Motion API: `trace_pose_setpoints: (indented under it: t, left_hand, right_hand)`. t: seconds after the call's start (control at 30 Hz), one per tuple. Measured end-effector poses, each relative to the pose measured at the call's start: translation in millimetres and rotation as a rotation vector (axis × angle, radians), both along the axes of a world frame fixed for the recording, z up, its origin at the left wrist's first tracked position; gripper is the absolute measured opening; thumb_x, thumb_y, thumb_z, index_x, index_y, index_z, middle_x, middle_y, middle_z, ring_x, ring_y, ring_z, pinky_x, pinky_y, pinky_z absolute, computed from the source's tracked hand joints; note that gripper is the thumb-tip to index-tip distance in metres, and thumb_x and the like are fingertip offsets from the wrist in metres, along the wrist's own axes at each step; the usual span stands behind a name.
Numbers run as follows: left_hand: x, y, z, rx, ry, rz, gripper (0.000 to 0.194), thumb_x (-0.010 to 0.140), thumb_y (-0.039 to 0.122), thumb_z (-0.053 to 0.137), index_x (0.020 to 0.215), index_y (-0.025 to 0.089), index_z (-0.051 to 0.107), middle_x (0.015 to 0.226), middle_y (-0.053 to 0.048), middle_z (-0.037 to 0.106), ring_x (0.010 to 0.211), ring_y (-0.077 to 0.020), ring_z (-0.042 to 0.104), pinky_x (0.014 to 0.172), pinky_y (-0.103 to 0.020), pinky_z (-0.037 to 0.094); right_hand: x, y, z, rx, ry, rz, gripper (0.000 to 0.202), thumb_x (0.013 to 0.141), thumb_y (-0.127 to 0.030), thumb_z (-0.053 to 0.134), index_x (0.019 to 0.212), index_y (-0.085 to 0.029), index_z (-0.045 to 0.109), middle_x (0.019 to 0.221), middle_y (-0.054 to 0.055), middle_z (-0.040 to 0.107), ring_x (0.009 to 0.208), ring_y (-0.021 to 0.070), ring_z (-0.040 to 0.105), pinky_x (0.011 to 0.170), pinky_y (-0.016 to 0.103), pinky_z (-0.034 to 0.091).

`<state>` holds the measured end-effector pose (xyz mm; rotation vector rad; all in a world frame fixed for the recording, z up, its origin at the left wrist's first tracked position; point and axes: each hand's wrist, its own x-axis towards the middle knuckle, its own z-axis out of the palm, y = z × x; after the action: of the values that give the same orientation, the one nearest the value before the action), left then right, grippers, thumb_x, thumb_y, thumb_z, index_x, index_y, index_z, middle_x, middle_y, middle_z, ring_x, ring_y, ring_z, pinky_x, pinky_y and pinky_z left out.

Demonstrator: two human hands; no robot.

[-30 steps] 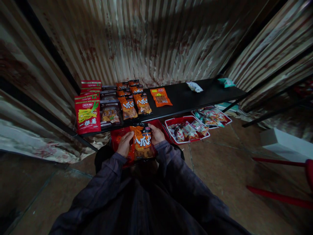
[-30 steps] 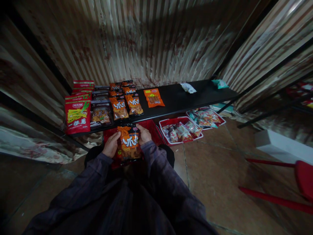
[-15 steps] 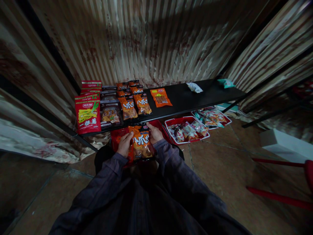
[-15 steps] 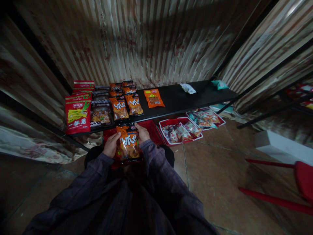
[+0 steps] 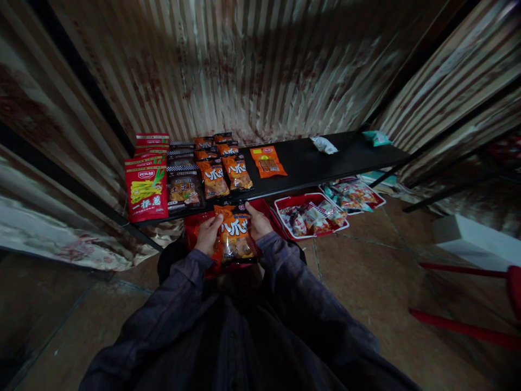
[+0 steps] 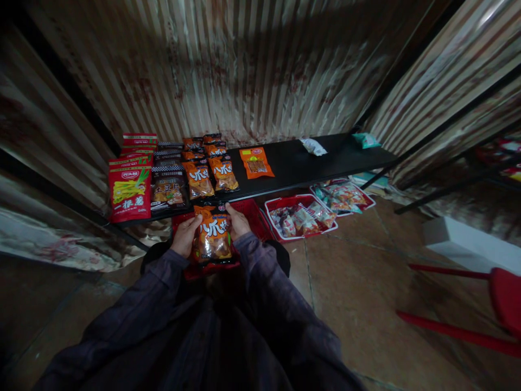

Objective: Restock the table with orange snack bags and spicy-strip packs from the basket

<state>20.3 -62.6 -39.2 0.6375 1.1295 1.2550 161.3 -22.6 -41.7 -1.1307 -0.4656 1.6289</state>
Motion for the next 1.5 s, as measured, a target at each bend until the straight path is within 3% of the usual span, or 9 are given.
trace_pose_setpoints:
  t: [0.13,0.37,0.5,0.7,0.83,1.03,1.2,1.33,1.5]
  left_hand:
    - [-2.8,2.8,3.0,0.011,0.029,0.047,0.043,0.052,0.054,0.077,0.068,0.015,0.066,0.061,-0.001,0.066,0.059,-0.016,0.061,0.058,-0.027,0.046]
    - [-4.2,9.0,-6.9,0.026,0.015,0.092,0.039,0.055,0.053,0.075,0.07,0.018,0.067,0.068,-0.001,0.069,0.068,-0.0178,0.064,0.065,-0.029,0.047]
    - [-2.1,10.2,-3.8,0.017,-0.003,0.089,0.041,0.055,0.053,0.075,0.074,0.017,0.067,0.068,-0.002,0.068,0.068,-0.0181,0.064,0.067,-0.03,0.047]
    - [-3.1,-1.0,1.2,-0.054,-0.009,-0.021,0.05,0.057,0.057,0.074,0.086,0.017,0.066,0.085,-0.006,0.071,0.08,-0.0199,0.065,0.071,-0.029,0.048]
    - [-6.6,-12.8,-5.5,-0.129,0.009,-0.127,0.047,0.061,0.052,0.075,0.092,0.018,0.066,0.097,-0.007,0.07,0.09,-0.0212,0.065,0.071,-0.028,0.048]
    - [-4.7,-23.3,-12.5,-0.076,-0.095,-0.236,0.043,0.061,0.041,0.078,0.094,0.016,0.065,0.1,-0.01,0.07,0.089,-0.0226,0.066,0.081,-0.035,0.05]
    - [-3.4,-20.9,-12.0,-0.01,-0.15,-0.132,0.046,0.06,0.037,0.079,0.098,0.015,0.065,0.1,-0.01,0.071,0.095,-0.0236,0.065,0.093,-0.039,0.046]
    - [-5.8,-14.3,-5.7,0.021,-0.158,-0.023,0.047,0.058,0.038,0.08,0.096,0.014,0.064,0.1,-0.009,0.071,0.094,-0.0236,0.066,0.09,-0.038,0.048]
    - [-7.1,-5.8,1.7,0.035,-0.142,0.101,0.05,0.054,0.042,0.081,0.092,0.015,0.064,0.096,-0.008,0.071,0.092,-0.0227,0.066,0.085,-0.036,0.049]
  right_hand:
    - [3.9,-6.6,-1.5,0.043,-0.008,0.075,0.024,0.07,-0.038,0.074,0.075,-0.017,0.063,0.056,-0.001,0.066,0.047,0.0122,0.059,0.049,0.024,0.049]
    - [0.3,-15.3,-1.8,0.121,-0.018,0.147,0.027,0.06,-0.033,0.081,0.076,-0.018,0.065,0.067,0.0,0.07,0.055,0.013,0.064,0.054,0.024,0.052]
    - [-4.6,-16.3,-2.0,0.119,-0.037,0.082,0.028,0.057,-0.032,0.082,0.074,-0.018,0.065,0.065,-0.001,0.07,0.057,0.0142,0.065,0.057,0.026,0.052]
    - [-3.5,-8.2,-7.8,0.069,-0.058,-0.026,0.03,0.054,-0.034,0.083,0.068,-0.018,0.062,0.054,-0.002,0.067,0.053,0.0164,0.064,0.057,0.03,0.054]
    - [-2.7,-1.3,-8.7,0.061,-0.039,-0.069,0.028,0.055,-0.032,0.083,0.065,-0.018,0.06,0.053,-0.002,0.067,0.053,0.017,0.065,0.058,0.031,0.055]
    - [-6.3,4.7,-3.3,0.058,-0.045,-0.06,0.027,0.056,-0.031,0.083,0.063,-0.018,0.06,0.055,-0.001,0.068,0.06,0.019,0.067,0.063,0.033,0.056]
    - [-5.7,-0.9,1.5,0.1,-0.046,0.026,0.029,0.06,-0.039,0.079,0.075,-0.019,0.064,0.069,0.001,0.072,0.068,0.0185,0.068,0.066,0.031,0.055]
    - [0.9,-15.1,2.0,0.134,-0.092,0.052,0.038,0.058,-0.045,0.08,0.083,-0.02,0.067,0.076,0.0,0.072,0.067,0.0147,0.066,0.062,0.026,0.053]
    - [5.2,-34.9,-2.8,0.122,-0.11,0.12,0.042,0.054,-0.038,0.083,0.087,-0.021,0.065,0.079,-0.002,0.069,0.067,0.0128,0.065,0.063,0.026,0.054]
